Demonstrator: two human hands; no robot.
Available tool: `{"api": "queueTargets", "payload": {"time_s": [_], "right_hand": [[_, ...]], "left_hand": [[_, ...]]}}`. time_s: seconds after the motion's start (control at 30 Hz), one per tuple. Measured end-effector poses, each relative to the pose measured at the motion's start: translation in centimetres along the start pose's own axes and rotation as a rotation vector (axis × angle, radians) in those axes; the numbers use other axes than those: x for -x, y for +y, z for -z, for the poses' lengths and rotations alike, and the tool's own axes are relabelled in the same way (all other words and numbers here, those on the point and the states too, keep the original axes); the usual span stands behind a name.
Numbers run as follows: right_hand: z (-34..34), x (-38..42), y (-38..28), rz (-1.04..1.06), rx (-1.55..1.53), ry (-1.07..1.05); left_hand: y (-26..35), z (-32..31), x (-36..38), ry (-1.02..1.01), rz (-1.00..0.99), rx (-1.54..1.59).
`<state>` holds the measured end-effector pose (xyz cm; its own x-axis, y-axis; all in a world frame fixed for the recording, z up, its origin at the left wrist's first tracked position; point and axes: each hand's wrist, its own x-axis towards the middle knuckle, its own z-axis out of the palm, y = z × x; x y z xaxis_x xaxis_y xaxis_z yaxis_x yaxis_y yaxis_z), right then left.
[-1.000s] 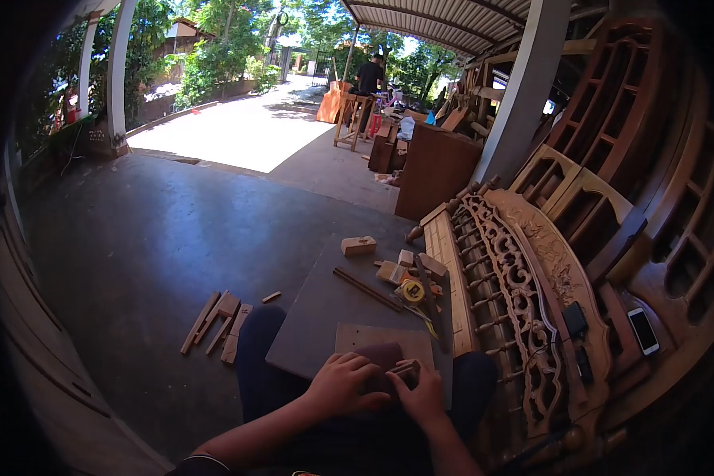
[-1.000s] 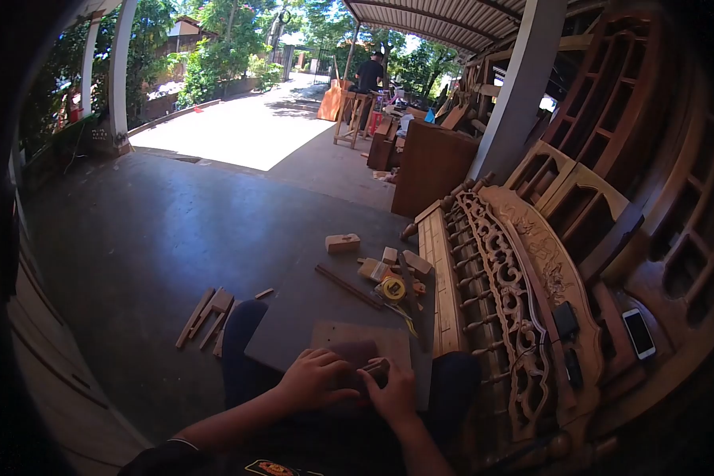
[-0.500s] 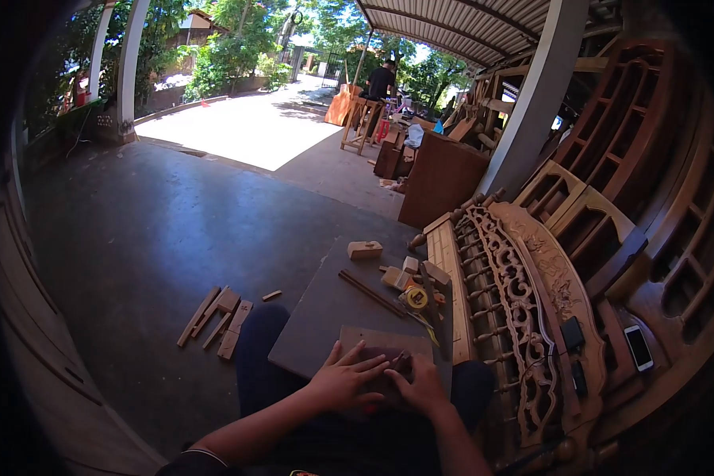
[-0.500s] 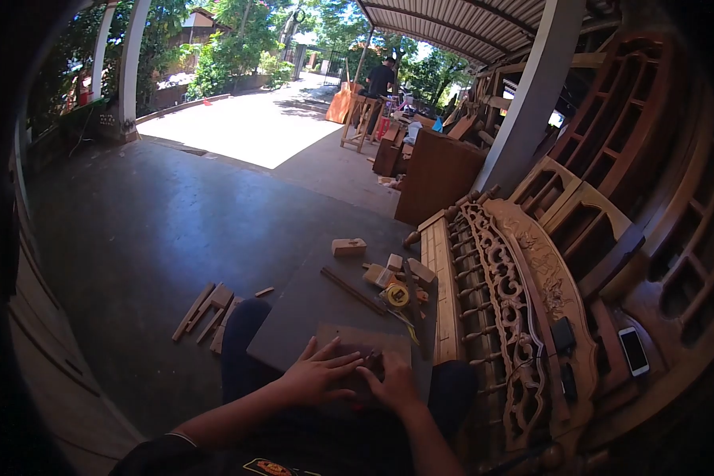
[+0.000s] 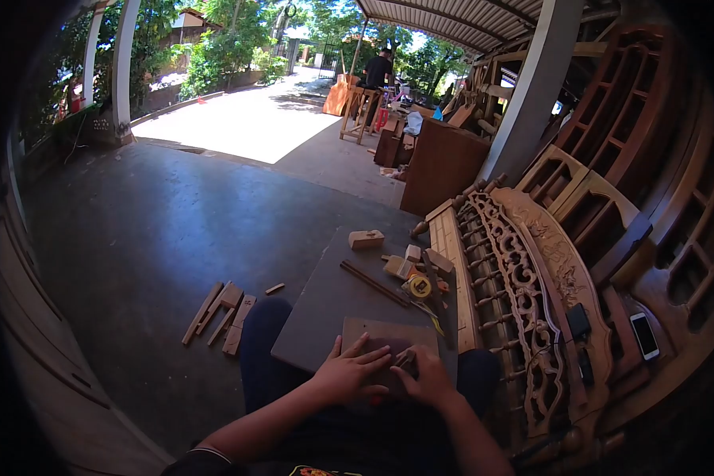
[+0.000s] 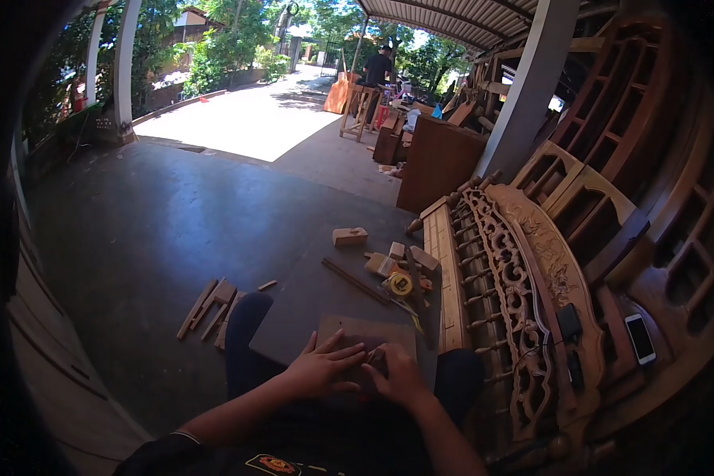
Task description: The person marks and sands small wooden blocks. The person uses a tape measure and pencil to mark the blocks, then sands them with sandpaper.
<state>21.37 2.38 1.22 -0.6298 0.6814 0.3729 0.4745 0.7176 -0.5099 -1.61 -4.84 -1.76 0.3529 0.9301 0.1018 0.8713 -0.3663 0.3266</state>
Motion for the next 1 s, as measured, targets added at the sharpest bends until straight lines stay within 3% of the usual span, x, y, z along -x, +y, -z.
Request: {"api": "queueTargets", "payload": {"time_s": [0.1, 0.2, 0.3, 0.4, 0.5, 0.63, 0.77, 0.9, 0.93, 1.0], "right_hand": [[0.2, -0.8, 1.7, -0.011, 0.086, 0.102], [-1.0, 0.9, -2.1, 0.202, -0.037, -0.047], [0.8, -0.2, 0.5, -0.115, 0.002, 0.014], [0.9, -0.5, 1.3, -0.051, 0.093, 0.04], [-0.7, 1.1, -1.6, 0.188, -0.062, -0.088], [0.6, -0.9, 1.3, -0.183, 0.035, 0.047], [-1.4, 0.6, -1.2, 0.249, -0.062, -0.042], [0.4, -1.0, 2.0, -0.203, -0.036, 0.061], [0.1, -0.7, 1.6, -0.201, 0.004, 0.05], [-0.9, 0.0, -0.2, 0.1, -0.019, -0.002]], "left_hand": [[0.3, 0.1, -0.2, -0.009, 0.008, 0.018], [0.2, 0.3, 0.1, -0.022, 0.014, 0.018], [0.2, 0.4, 0.0, -0.005, -0.008, 0.016], [0.0, 0.1, -0.4, 0.006, -0.01, 0.01], [0.0, -0.3, 0.3, -0.006, -0.009, 0.015], [0.3, 0.4, -0.1, -0.007, -0.003, 0.005], [-0.2, -0.2, -0.2, -0.004, -0.009, -0.011], [0.1, 0.2, -0.3, 0.003, -0.013, 0.017], [0.0, 0.0, -0.2, 0.01, -0.013, 0.018], [0.0, 0.3, -0.1, -0.002, -0.01, 0.043]]}}
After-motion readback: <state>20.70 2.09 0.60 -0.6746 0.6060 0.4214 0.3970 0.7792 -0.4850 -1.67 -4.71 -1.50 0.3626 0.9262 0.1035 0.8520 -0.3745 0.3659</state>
